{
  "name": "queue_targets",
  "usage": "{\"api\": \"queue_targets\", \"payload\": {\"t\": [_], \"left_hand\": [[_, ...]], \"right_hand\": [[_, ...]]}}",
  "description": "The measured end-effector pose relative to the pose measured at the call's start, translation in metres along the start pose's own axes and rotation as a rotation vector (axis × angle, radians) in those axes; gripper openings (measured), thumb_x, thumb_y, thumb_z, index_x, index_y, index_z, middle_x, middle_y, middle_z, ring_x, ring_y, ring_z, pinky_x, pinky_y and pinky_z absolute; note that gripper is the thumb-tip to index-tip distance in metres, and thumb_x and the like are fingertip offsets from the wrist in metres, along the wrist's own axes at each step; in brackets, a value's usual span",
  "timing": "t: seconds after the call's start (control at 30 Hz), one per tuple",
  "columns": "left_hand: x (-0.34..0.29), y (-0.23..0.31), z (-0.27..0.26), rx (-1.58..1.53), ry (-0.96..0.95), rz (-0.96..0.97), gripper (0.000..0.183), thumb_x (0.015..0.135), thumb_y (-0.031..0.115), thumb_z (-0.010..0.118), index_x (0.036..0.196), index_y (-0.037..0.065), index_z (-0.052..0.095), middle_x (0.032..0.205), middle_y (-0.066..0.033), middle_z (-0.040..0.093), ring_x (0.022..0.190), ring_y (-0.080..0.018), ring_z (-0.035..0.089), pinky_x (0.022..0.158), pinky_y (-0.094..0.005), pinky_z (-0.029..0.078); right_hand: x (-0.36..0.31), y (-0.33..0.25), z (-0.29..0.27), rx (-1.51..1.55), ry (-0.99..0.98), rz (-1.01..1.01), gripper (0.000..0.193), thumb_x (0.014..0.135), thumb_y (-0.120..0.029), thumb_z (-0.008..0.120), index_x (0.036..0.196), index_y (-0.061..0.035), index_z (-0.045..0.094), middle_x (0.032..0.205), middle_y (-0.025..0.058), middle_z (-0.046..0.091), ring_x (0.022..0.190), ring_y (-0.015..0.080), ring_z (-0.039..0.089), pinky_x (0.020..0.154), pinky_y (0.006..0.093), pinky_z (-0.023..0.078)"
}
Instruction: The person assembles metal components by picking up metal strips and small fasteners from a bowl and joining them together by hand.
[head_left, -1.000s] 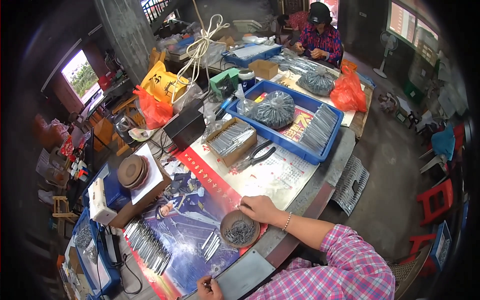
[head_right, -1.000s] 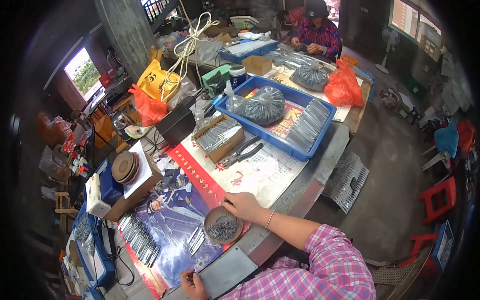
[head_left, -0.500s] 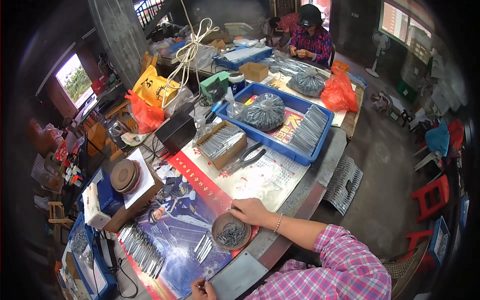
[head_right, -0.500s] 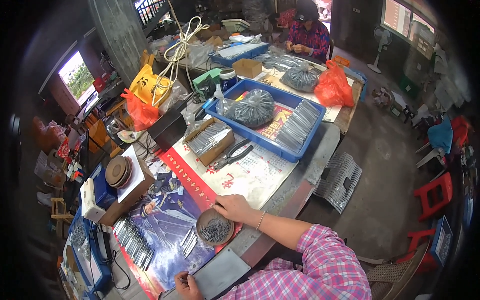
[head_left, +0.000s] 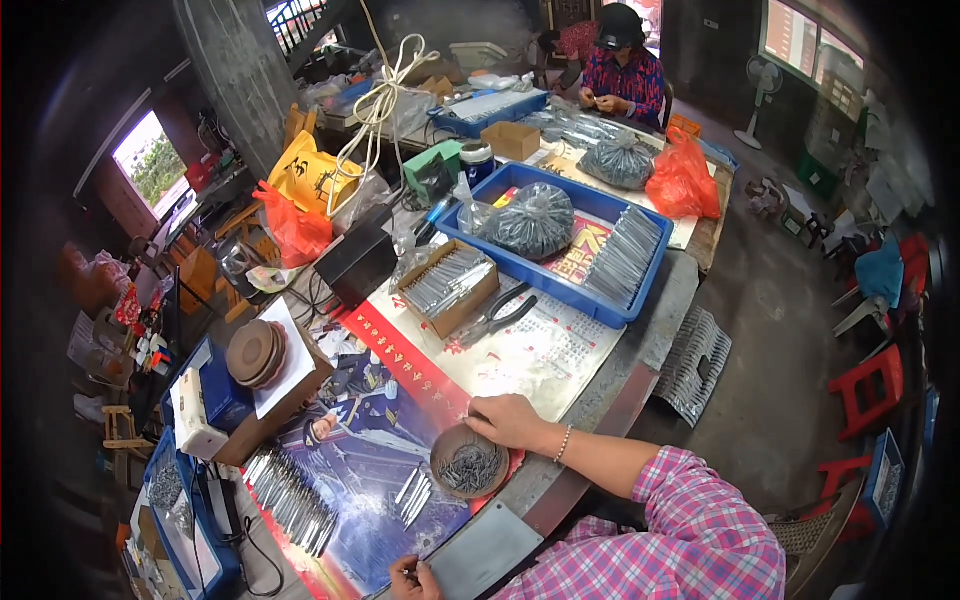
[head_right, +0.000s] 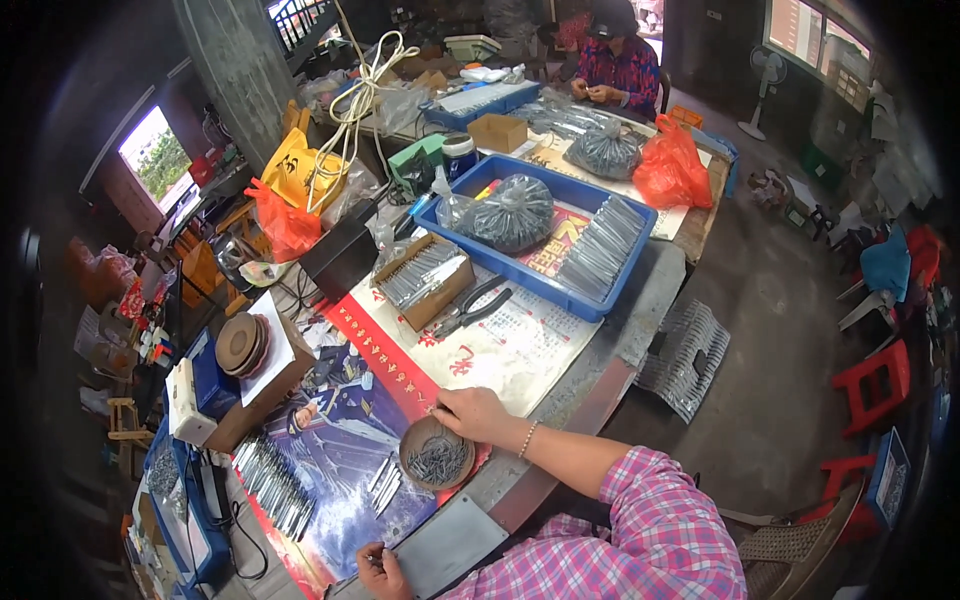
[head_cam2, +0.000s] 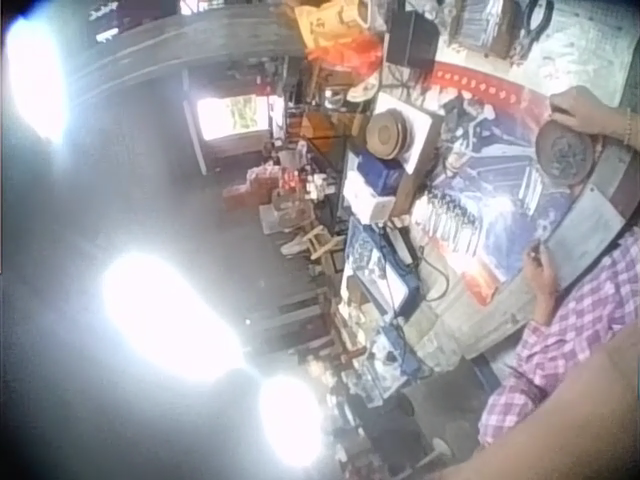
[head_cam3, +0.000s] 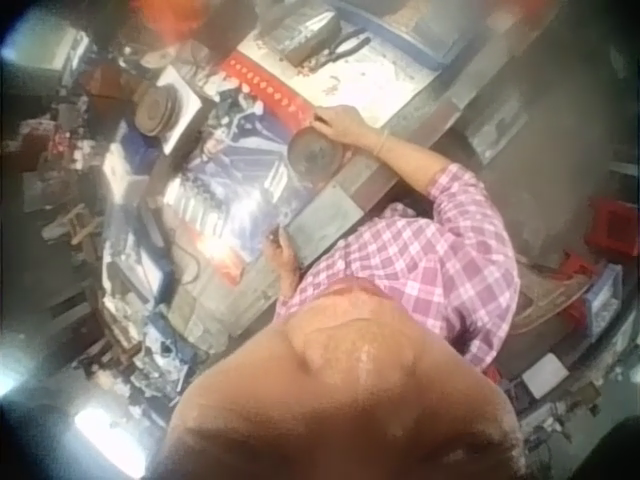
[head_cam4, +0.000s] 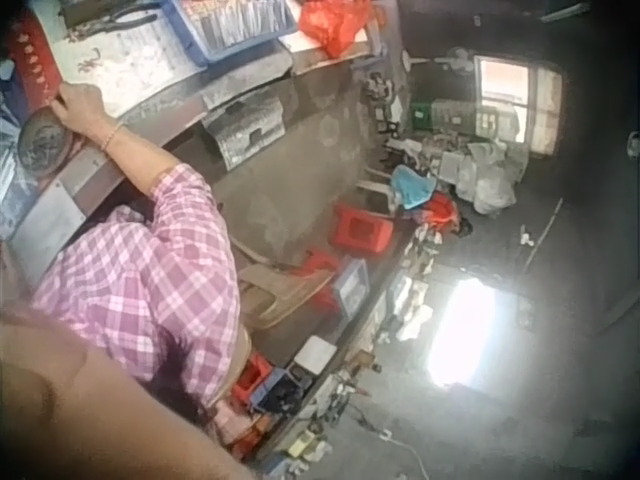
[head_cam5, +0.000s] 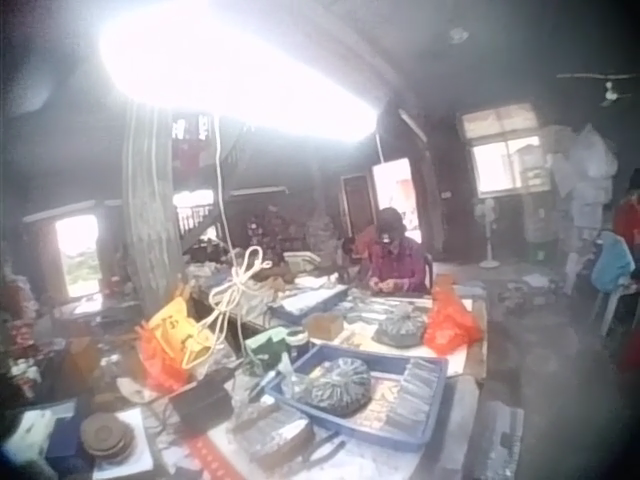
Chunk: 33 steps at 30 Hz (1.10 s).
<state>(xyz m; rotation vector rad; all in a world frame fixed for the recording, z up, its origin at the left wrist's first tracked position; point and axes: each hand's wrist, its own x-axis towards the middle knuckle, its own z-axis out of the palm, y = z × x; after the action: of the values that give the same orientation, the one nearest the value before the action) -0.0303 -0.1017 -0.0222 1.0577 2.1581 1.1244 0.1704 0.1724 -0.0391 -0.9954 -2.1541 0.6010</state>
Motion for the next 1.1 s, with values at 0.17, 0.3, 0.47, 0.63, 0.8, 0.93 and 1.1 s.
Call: {"api": "queue_targets", "payload": {"t": [0.17, 0.3, 0.47, 0.63, 0.8, 0.93, 1.1], "left_hand": [[0.000, 0.004, -0.002, 0.105, -0.009, 0.038, 0.023, 0.091, 0.014, 0.058, 0.103, -0.004, 0.062, 0.094, -0.0168, 0.064, 0.087, -0.0254, 0.060, 0.080, -0.0358, 0.047], [-0.001, 0.000, 0.000, 0.022, 0.003, 0.023, 0.024, 0.091, 0.016, 0.058, 0.102, -0.006, 0.061, 0.092, -0.0168, 0.064, 0.084, -0.0253, 0.060, 0.078, -0.0361, 0.047], [-0.001, 0.005, -0.002, 0.133, 0.003, 0.032, 0.026, 0.090, 0.018, 0.060, 0.103, -0.005, 0.062, 0.092, -0.0176, 0.065, 0.084, -0.0269, 0.061, 0.077, -0.0362, 0.048], [0.000, 0.005, -0.003, 0.117, 0.003, 0.000, 0.026, 0.091, 0.019, 0.059, 0.103, -0.004, 0.063, 0.094, -0.0189, 0.065, 0.086, -0.0289, 0.062, 0.078, -0.0373, 0.048], [0.003, 0.002, -0.004, 0.068, -0.012, 0.006, 0.025, 0.092, 0.017, 0.057, 0.104, -0.004, 0.062, 0.098, -0.0200, 0.064, 0.091, -0.0299, 0.061, 0.081, -0.0378, 0.047], [0.004, -0.021, -0.002, -0.278, 0.043, 0.152, 0.014, 0.088, 0.003, 0.055, 0.103, 0.000, 0.052, 0.084, -0.0038, 0.052, 0.075, -0.0099, 0.052, 0.069, -0.0232, 0.043], [-0.007, -0.017, -0.008, -0.364, 0.037, 0.133, 0.015, 0.089, 0.001, 0.053, 0.104, 0.000, 0.052, 0.084, -0.0030, 0.050, 0.074, -0.0092, 0.048, 0.067, -0.0224, 0.040]], "right_hand": [[0.001, -0.001, -0.003, -0.007, 0.006, 0.007, 0.022, 0.087, -0.030, 0.059, 0.085, -0.0079, 0.057, 0.071, 0.0126, 0.063, 0.065, 0.0324, 0.063, 0.057, 0.0430, 0.049], [-0.002, 0.000, 0.000, -0.006, 0.002, 0.005, 0.023, 0.087, -0.030, 0.059, 0.085, -0.0078, 0.057, 0.071, 0.0124, 0.063, 0.065, 0.0324, 0.063, 0.057, 0.0429, 0.049], [-0.001, 0.002, 0.000, 0.003, 0.002, -0.002, 0.022, 0.087, -0.030, 0.059, 0.084, -0.0078, 0.057, 0.070, 0.0126, 0.062, 0.064, 0.0324, 0.063, 0.056, 0.0422, 0.049], [0.000, 0.004, 0.003, -0.007, 0.005, -0.021, 0.022, 0.087, -0.029, 0.059, 0.085, -0.0077, 0.056, 0.069, 0.0131, 0.062, 0.064, 0.0326, 0.062, 0.056, 0.0427, 0.049], [0.001, 0.001, -0.001, -0.002, -0.021, 0.036, 0.021, 0.087, -0.029, 0.060, 0.086, -0.0078, 0.060, 0.076, 0.0126, 0.065, 0.069, 0.0310, 0.064, 0.060, 0.0403, 0.050], [0.002, -0.001, -0.003, 0.014, -0.005, 0.018, 0.022, 0.087, -0.029, 0.059, 0.087, -0.0072, 0.060, 0.076, 0.0123, 0.065, 0.069, 0.0316, 0.064, 0.061, 0.0405, 0.050], [0.000, 0.001, 0.000, 0.009, 0.001, 0.003, 0.021, 0.086, -0.028, 0.059, 0.087, -0.0075, 0.060, 0.075, 0.0121, 0.065, 0.069, 0.0315, 0.064, 0.061, 0.0413, 0.050]]}}
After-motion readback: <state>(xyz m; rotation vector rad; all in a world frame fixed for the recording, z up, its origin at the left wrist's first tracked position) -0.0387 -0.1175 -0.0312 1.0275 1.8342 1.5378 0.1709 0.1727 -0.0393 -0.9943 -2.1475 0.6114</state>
